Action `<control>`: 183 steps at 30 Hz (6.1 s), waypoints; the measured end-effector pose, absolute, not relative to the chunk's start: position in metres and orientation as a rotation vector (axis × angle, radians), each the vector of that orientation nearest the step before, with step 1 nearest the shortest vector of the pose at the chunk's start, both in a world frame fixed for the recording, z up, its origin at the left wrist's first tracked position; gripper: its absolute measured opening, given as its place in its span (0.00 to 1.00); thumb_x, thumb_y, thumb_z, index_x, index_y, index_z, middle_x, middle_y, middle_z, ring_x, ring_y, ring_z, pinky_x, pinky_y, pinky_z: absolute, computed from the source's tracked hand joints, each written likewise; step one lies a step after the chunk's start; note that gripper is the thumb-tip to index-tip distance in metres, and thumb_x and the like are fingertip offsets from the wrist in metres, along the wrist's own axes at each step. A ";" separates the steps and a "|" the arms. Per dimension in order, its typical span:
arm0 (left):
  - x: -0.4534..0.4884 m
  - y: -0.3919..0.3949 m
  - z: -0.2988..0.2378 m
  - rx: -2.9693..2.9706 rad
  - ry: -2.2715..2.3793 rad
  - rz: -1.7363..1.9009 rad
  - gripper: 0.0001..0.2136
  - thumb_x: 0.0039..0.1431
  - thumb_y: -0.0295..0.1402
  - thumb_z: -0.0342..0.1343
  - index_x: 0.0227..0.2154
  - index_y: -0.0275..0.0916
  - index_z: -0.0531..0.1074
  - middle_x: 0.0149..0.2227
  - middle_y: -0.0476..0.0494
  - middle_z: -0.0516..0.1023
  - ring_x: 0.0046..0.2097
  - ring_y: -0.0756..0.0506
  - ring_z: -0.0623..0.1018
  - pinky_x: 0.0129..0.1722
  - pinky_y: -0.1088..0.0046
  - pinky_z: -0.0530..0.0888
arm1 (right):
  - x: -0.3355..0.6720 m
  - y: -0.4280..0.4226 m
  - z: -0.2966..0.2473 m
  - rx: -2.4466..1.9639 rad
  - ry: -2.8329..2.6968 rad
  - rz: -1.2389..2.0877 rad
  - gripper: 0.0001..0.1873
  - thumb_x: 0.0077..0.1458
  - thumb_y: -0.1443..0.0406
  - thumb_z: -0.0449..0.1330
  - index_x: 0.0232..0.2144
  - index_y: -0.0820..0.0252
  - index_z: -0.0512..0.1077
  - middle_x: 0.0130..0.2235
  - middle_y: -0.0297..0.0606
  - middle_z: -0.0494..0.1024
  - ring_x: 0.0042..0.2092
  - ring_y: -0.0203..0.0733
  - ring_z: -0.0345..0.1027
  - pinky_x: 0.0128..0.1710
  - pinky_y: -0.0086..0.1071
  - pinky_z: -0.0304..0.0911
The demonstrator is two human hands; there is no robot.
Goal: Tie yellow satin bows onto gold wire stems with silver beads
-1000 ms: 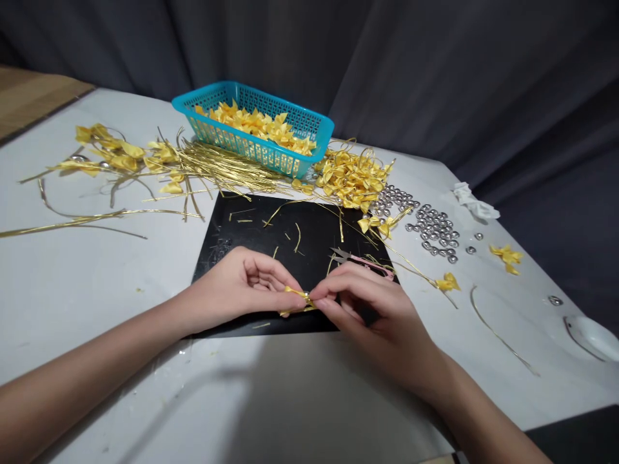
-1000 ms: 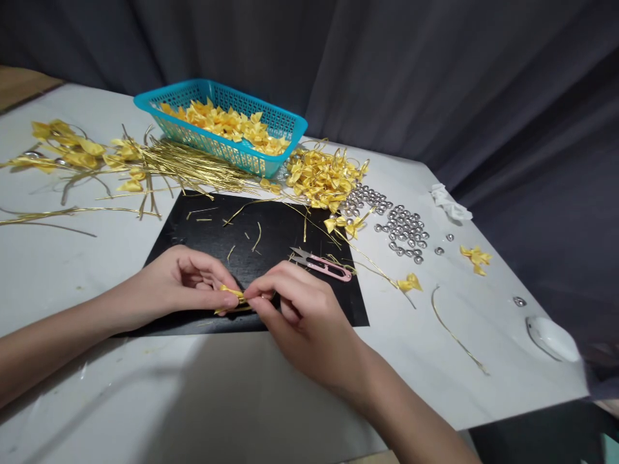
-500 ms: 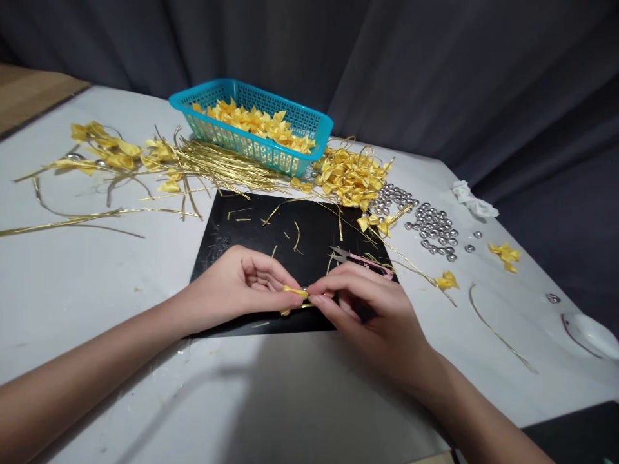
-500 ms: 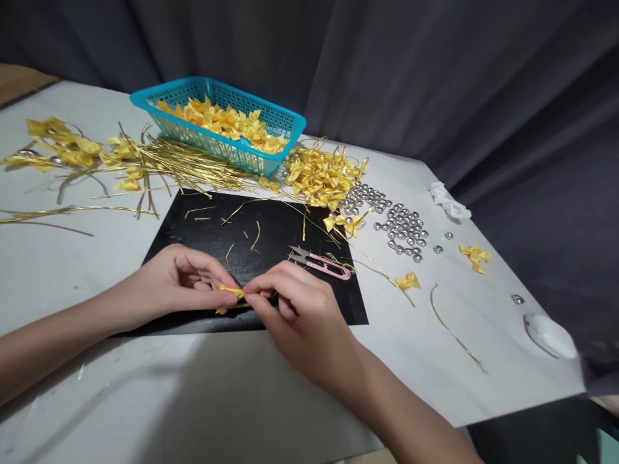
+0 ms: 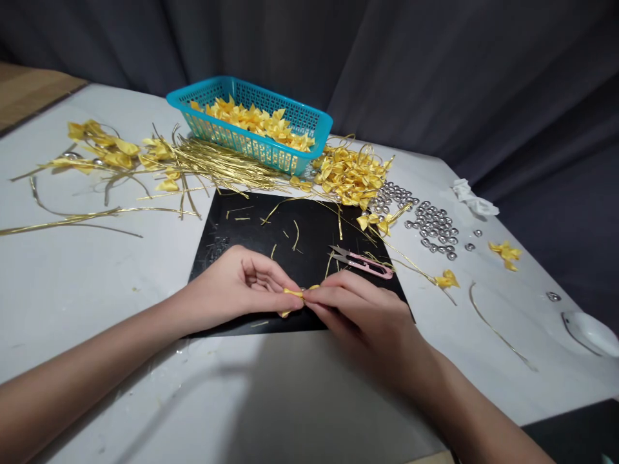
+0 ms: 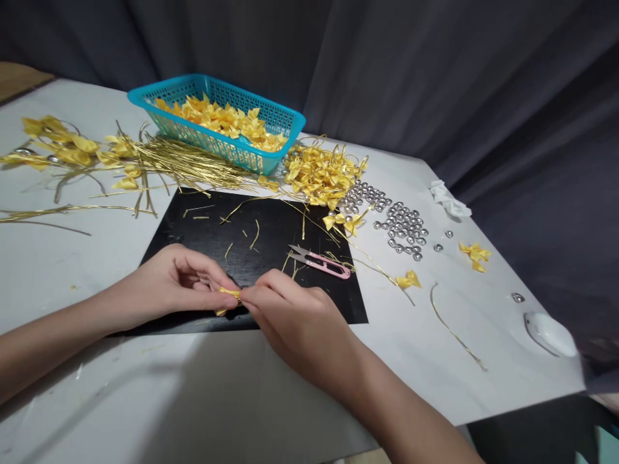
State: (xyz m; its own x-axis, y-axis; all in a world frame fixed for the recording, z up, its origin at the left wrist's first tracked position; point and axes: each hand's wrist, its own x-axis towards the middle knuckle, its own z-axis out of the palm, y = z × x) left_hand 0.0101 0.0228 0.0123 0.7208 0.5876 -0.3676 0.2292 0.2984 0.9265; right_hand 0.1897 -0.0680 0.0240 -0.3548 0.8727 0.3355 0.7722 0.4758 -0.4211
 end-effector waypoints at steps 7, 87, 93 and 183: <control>0.009 0.021 0.013 1.251 0.739 0.306 0.03 0.47 0.32 0.65 0.23 0.38 0.78 0.22 0.52 0.80 0.25 0.57 0.76 0.27 0.89 0.70 | 0.187 -0.068 0.029 -1.382 -2.281 0.192 0.07 0.59 0.72 0.50 0.34 0.59 0.68 0.32 0.35 0.74 0.33 0.33 0.69 0.29 0.25 0.63; 0.018 0.010 0.018 1.391 0.987 0.527 0.05 0.39 0.31 0.67 0.19 0.36 0.77 0.21 0.47 0.79 0.22 0.51 0.75 0.24 0.80 0.71 | 0.185 -0.067 0.016 -1.426 -1.702 0.723 0.06 0.54 0.71 0.55 0.30 0.65 0.73 0.26 0.32 0.68 0.25 0.26 0.58 0.23 0.20 0.56; 0.020 0.011 0.018 1.439 0.966 0.488 0.05 0.40 0.31 0.67 0.19 0.37 0.77 0.21 0.48 0.79 0.23 0.51 0.75 0.25 0.79 0.71 | 0.185 -0.065 0.014 -1.380 -1.726 0.683 0.04 0.53 0.70 0.56 0.29 0.64 0.71 0.27 0.32 0.67 0.25 0.27 0.58 0.24 0.22 0.56; 0.020 0.016 0.019 1.570 0.918 0.105 0.12 0.47 0.41 0.59 0.24 0.36 0.74 0.23 0.49 0.70 0.27 0.51 0.66 0.25 0.79 0.61 | 0.191 -0.061 0.028 -1.560 -1.807 0.978 0.05 0.54 0.72 0.53 0.30 0.64 0.68 0.31 0.35 0.70 0.30 0.29 0.60 0.23 0.20 0.53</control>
State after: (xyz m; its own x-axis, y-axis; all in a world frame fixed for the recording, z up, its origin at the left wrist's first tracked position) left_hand 0.0205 0.0158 0.0191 0.6787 0.5981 -0.4262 0.4862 0.0690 0.8711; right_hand 0.1913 -0.0610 0.0278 -0.1713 0.9839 -0.0506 0.5802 0.0592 -0.8123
